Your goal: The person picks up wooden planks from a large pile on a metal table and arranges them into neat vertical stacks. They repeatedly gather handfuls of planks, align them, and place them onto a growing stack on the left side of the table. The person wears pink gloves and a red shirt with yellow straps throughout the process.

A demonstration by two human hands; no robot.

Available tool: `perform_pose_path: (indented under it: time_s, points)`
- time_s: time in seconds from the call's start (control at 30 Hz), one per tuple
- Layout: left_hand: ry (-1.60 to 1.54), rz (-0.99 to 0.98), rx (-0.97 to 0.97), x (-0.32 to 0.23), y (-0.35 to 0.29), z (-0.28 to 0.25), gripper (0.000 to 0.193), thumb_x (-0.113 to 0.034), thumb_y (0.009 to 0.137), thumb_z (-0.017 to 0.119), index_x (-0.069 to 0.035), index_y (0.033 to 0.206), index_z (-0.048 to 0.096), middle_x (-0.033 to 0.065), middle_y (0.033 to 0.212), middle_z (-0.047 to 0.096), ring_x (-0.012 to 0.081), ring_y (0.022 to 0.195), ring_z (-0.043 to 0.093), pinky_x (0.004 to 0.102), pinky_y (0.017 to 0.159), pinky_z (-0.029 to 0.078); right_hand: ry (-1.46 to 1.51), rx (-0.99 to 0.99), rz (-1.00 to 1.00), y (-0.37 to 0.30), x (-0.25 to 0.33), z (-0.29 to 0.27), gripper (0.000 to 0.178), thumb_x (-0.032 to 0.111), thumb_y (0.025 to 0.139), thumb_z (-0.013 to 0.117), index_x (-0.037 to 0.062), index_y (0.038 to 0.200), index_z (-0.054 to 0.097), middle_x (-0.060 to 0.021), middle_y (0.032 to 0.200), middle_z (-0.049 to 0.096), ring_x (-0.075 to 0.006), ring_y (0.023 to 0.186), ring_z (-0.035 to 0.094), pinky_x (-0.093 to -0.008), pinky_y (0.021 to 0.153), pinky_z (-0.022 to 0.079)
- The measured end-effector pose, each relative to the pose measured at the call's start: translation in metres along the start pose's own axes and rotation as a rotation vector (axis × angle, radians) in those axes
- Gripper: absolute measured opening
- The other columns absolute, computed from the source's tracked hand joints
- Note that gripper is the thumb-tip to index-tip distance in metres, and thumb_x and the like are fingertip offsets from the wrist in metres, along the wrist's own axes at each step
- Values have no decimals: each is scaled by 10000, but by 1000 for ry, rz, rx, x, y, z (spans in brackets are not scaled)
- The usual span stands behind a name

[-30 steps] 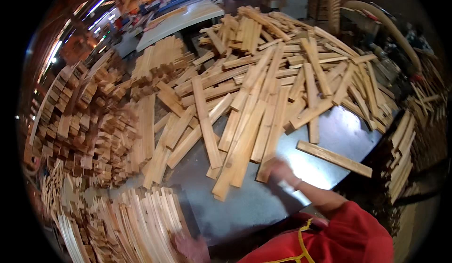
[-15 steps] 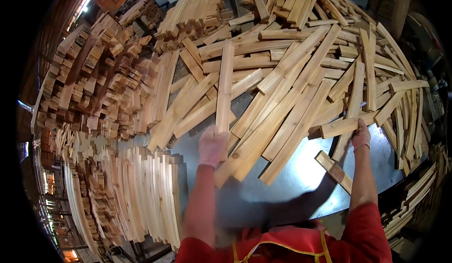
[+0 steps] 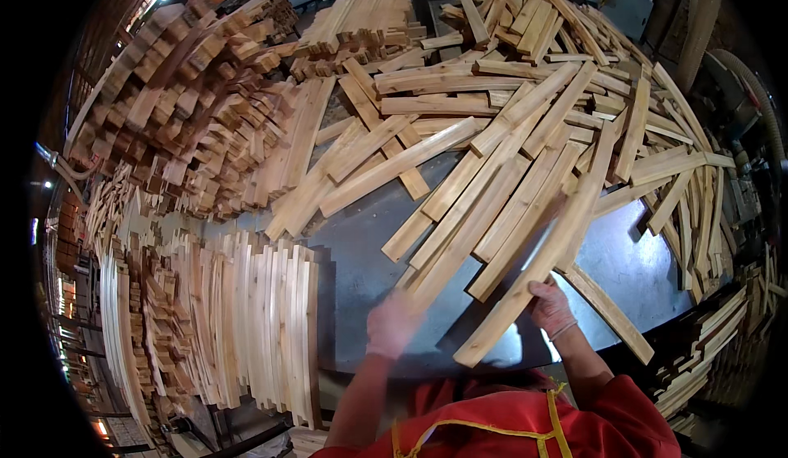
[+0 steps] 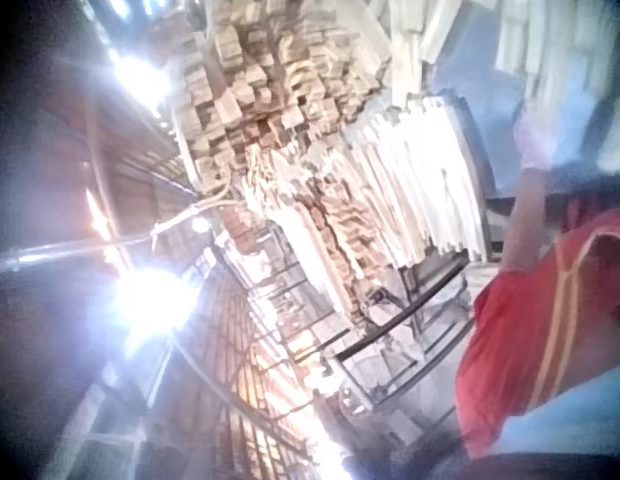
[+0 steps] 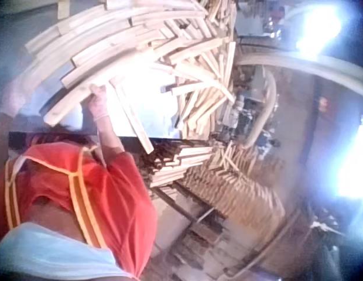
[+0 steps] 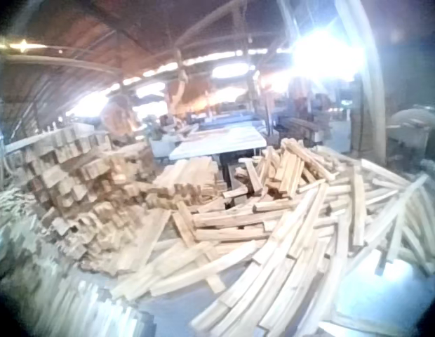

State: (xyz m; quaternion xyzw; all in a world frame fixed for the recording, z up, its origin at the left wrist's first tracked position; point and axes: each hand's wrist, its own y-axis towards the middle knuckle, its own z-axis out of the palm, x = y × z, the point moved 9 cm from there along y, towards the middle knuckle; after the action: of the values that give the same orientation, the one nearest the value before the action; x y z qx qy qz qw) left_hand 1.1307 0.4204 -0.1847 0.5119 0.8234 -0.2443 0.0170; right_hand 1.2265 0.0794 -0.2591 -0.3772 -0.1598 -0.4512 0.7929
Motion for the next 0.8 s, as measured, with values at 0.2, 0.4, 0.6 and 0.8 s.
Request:
perform_pose_path:
  time_s: [0.2, 0.4, 0.6, 0.8]
  points:
    - [-275, -272, -123, 136, -144, -5, 671, -470, 868, 776, -16, 1323, 586, 232, 1155, 727, 482, 1060, 693, 557, 903, 561, -414, 21, 45, -40, -109, 104, 470, 137, 890, 758, 16, 1327, 636, -92, 1139, 747, -233, 1027, 721, -381, 936, 568]
    - [-215, -517, -130, 255, -205, 44, 747, -514, 894, 736, -4, 1399, 529, 277, 1124, 700, 498, 1038, 695, 575, 871, 556, -1353, 387, 41, -55, -291, 228, 506, 238, 891, 688, -21, 1314, 591, -264, 1187, 713, -454, 1077, 696, -489, 928, 549]
    - [280, -373, -307, 251, -186, 34, 792, -607, 893, 703, -57, 1434, 528, 182, 1184, 694, 409, 1056, 681, 538, 894, 554, -1288, 1027, 170, -47, -342, 294, 532, 333, 949, 642, -7, 1351, 563, -279, 1259, 688, -438, 1168, 659, -473, 1024, 508]
    - [393, -611, -63, 197, -185, -32, 531, -459, 1022, 561, -54, 1350, 663, 184, 1354, 659, 320, 1292, 631, 535, 1025, 514, -1502, 174, -401, 6, -66, 170, 522, 356, 959, 640, 39, 1373, 619, -232, 1286, 692, -417, 1176, 667, -490, 1016, 531]
